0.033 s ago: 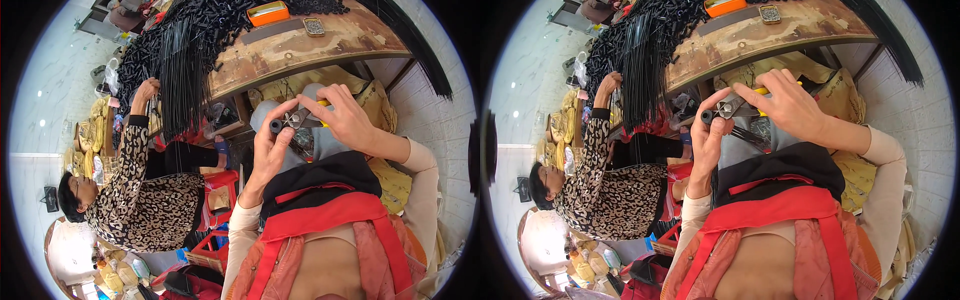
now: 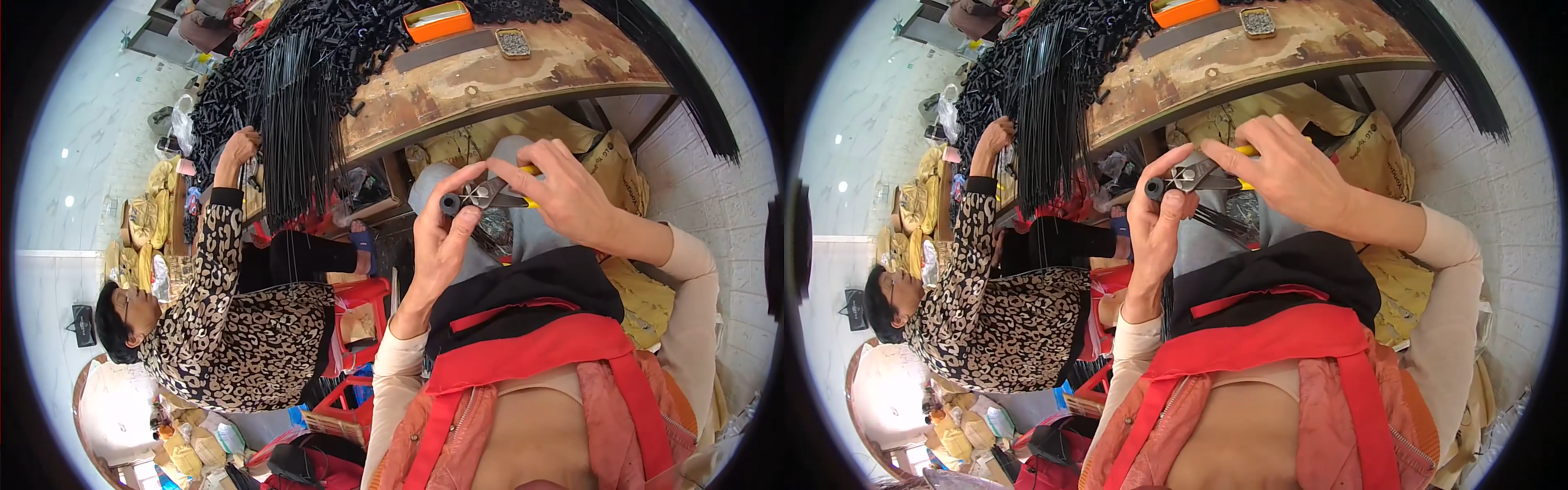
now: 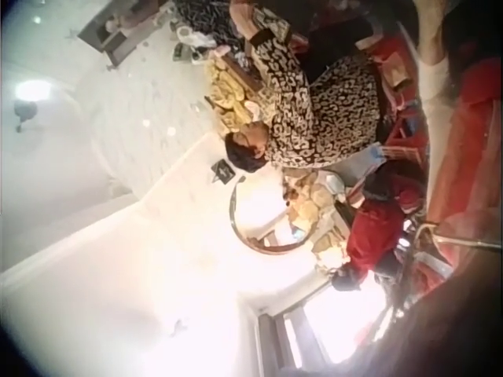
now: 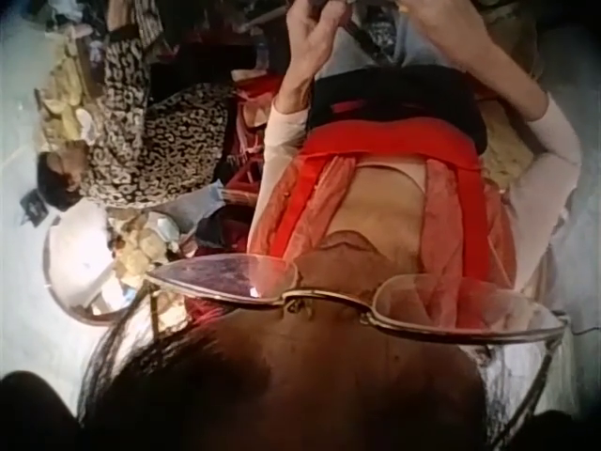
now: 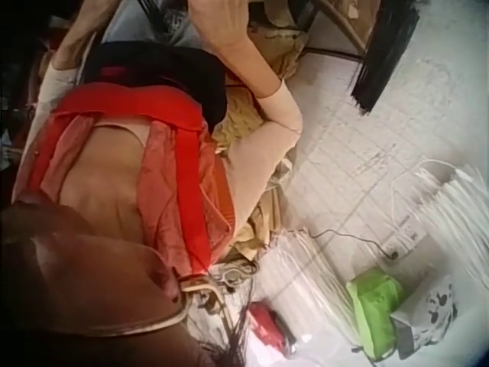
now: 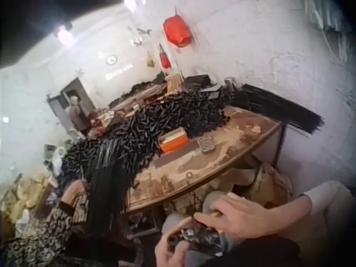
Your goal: Assembling and trimming black plastic strips at a manufacturing workbench.
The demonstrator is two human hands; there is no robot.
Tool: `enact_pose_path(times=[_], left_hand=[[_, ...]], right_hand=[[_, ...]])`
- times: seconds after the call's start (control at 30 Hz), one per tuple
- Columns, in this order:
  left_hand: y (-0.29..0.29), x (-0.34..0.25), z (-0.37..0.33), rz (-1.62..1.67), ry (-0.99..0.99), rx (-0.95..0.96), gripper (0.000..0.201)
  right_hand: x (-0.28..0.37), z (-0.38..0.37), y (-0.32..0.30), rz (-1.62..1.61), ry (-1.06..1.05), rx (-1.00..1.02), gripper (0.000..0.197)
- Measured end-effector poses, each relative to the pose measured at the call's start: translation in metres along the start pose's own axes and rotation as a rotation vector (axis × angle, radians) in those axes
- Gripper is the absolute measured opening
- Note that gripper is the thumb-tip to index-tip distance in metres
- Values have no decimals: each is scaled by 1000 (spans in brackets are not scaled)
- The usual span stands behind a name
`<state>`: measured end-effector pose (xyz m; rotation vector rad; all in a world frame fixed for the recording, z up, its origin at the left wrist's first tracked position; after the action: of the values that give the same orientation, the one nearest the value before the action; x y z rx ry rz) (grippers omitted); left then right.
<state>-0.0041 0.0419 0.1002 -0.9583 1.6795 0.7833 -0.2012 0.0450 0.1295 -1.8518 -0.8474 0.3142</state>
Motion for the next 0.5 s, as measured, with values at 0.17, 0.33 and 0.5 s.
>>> enact_pose_path(times=[0.17, 0.33, 0.5], left_hand=[[-3, -12, -2, -64, -74, 21, 43], [2, -8, 4, -89, -63, 272, 45], [15, -7, -17, -63, -172, 202, 41]], right_hand=[[-10, -3, -31, 41, -149, 184, 47], [-7, 13, -31, -1603, 447, 1139, 39], [-15, 42, -26, -557, 195, 302, 40]])
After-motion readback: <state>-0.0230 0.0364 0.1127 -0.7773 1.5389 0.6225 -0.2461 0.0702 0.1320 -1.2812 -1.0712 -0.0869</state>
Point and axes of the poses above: each hand's wrist, its own z-axis away from the middle knuckle, its own y-axis out of the palm, x = y × z, the point moved 2 cm from there along -z, towards the middle knuckle, and after that the axes turned 8 degrees about x, right-handed, at the moved point
